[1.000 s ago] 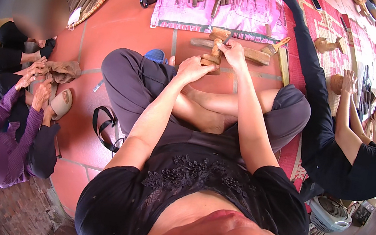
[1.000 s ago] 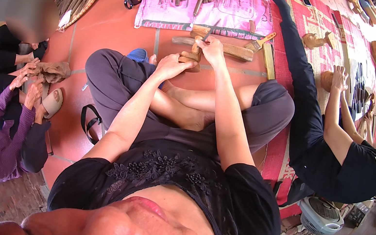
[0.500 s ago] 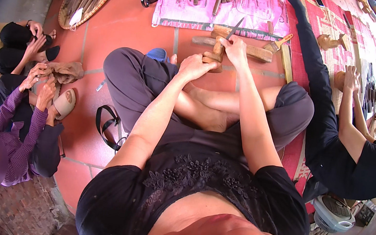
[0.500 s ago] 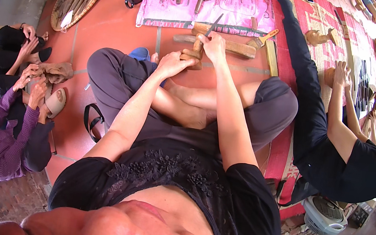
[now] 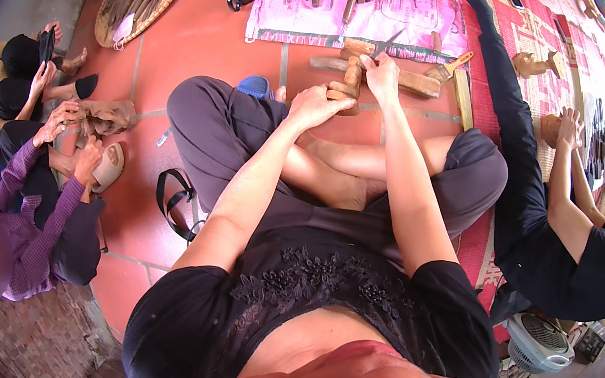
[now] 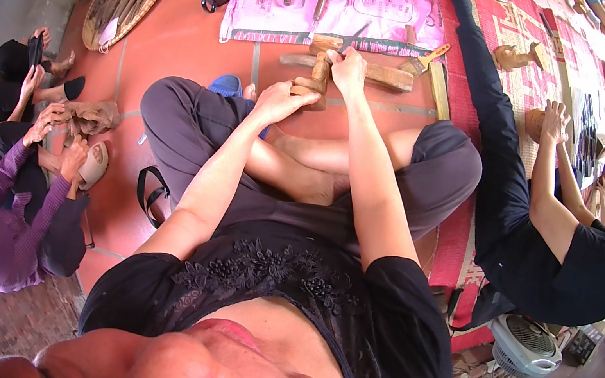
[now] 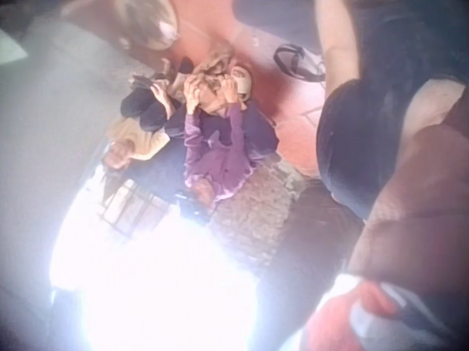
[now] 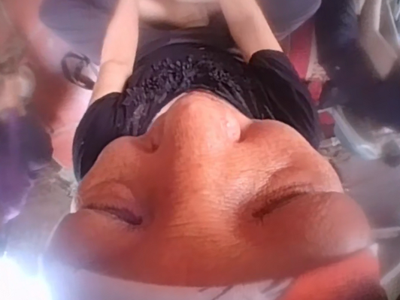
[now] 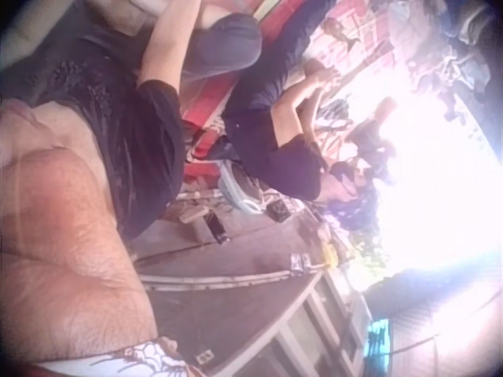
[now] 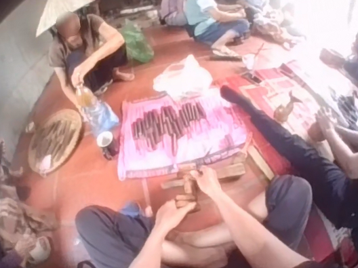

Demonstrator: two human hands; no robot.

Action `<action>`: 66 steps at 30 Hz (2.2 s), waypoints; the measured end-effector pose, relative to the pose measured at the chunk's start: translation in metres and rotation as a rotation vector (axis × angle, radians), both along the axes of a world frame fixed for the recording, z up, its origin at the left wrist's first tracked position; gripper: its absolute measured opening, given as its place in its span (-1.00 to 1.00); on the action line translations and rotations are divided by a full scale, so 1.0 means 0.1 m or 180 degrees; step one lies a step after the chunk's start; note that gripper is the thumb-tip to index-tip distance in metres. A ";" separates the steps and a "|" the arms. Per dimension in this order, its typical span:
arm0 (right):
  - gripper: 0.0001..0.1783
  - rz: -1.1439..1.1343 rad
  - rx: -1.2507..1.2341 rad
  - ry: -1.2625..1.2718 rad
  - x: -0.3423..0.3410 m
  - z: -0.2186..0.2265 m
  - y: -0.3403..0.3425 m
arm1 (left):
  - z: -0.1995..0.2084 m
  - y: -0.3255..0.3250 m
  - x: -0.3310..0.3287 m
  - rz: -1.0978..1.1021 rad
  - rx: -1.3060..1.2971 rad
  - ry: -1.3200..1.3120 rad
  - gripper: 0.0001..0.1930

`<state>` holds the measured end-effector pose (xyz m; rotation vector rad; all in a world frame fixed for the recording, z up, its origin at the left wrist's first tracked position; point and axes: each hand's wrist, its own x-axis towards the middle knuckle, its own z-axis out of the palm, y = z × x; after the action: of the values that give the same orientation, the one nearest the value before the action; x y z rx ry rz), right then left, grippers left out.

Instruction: The person sits on the floor and carves a small wooden object using a knife. They hold the wood in their left hand and use the knife in their right hand to shape it. Other people are sitting nearby, also working on similar wooden items.

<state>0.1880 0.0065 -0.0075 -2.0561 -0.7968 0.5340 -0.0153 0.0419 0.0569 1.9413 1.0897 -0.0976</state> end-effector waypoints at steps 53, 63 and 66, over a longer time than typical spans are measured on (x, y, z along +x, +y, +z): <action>-0.66 0.0642 0.0654 0.1151 -0.13 0.00 -0.08 | -0.09 0.11 -0.06 0.1150 -0.1595 -0.0888 -0.45; -0.58 0.0567 0.0781 0.1067 -0.10 0.08 -0.12 | -0.16 0.06 -0.04 0.1183 -0.1349 -0.0983 -0.42; -0.62 0.0624 0.0185 0.0069 -0.17 0.15 -0.08 | -0.20 0.08 -0.03 0.1049 -0.1171 -0.0776 -0.39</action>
<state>0.1711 -0.0013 0.0070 -1.9272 -0.9958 0.6326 -0.0184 0.0503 0.0367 1.3897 1.1228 0.1107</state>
